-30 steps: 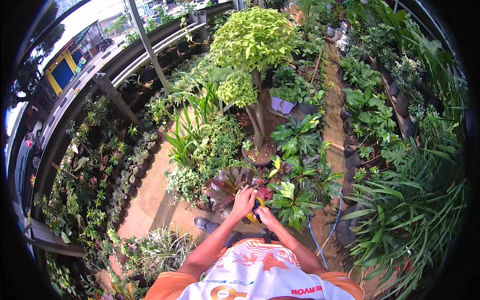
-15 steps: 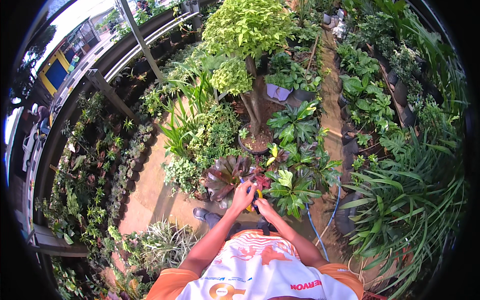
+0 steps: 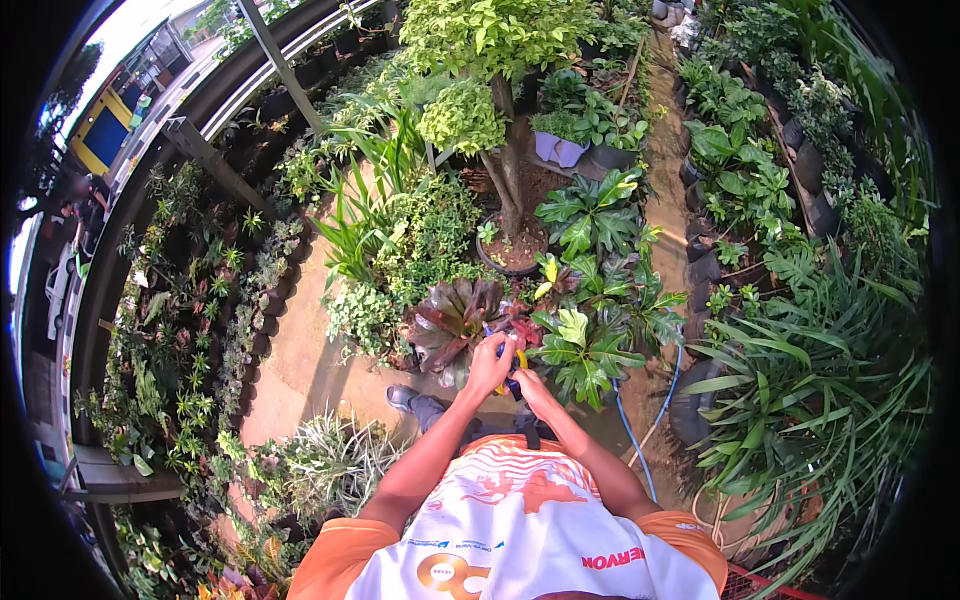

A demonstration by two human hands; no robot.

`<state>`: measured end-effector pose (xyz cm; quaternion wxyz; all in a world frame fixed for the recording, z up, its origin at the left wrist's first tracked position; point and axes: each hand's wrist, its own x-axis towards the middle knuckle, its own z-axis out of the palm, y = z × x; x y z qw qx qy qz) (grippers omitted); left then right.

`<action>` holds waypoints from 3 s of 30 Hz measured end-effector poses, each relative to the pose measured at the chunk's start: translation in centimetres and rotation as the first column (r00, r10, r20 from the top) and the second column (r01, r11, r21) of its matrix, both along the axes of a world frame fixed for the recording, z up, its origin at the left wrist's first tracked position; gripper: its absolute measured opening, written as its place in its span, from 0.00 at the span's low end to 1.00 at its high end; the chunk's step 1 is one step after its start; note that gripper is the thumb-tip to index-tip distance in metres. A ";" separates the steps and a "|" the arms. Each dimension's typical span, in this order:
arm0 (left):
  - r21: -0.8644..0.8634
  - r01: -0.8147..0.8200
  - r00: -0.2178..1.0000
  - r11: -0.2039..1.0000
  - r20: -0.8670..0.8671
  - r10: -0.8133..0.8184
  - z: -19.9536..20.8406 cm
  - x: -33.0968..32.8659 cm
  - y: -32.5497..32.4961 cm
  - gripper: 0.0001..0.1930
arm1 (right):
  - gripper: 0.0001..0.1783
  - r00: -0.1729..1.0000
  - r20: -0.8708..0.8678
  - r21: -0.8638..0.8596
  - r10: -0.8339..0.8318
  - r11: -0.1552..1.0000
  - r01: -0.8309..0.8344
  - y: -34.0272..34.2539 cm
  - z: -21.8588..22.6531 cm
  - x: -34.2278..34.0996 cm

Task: The person walks through a plant nursery and uses a handheld yellow and blue pump sprayer to mist various potted plants. The person moves along a narrow path, stopping to spray different plant groupings, including large-leafed and variegated foliage.

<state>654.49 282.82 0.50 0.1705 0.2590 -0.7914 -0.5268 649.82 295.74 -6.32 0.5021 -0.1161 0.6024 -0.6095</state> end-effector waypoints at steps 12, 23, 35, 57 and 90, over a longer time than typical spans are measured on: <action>-0.081 -0.280 0.958 0.957 -0.092 0.272 1.6 -1.3 -1.1 0.29 | 0.21 0.995 -0.023 -0.007 0.094 0.996 -0.094 -1.3 2.7 -0.4; -0.095 -0.276 0.956 0.956 -0.133 0.263 12.5 -1.3 -5.0 0.28 | 0.26 0.995 0.080 -0.019 0.057 0.998 -0.056 -2.9 4.0 0.0; -0.464 0.119 0.935 0.878 0.351 0.059 2.2 -0.9 -1.5 0.18 | 0.26 0.997 0.080 0.013 -0.002 1.000 0.001 -2.0 3.1 -0.3; -0.357 -0.041 0.998 0.933 -0.056 0.022 11.2 -4.3 -6.0 0.25 | 0.41 0.993 0.113 -0.014 0.025 1.000 -0.024 -2.8 2.7 -2.4; -0.280 -0.156 0.974 0.947 0.114 0.194 -2.3 3.7 -4.0 0.18 | 0.14 0.978 0.019 -0.052 0.207 0.977 -0.206 -5.0 0.4 2.2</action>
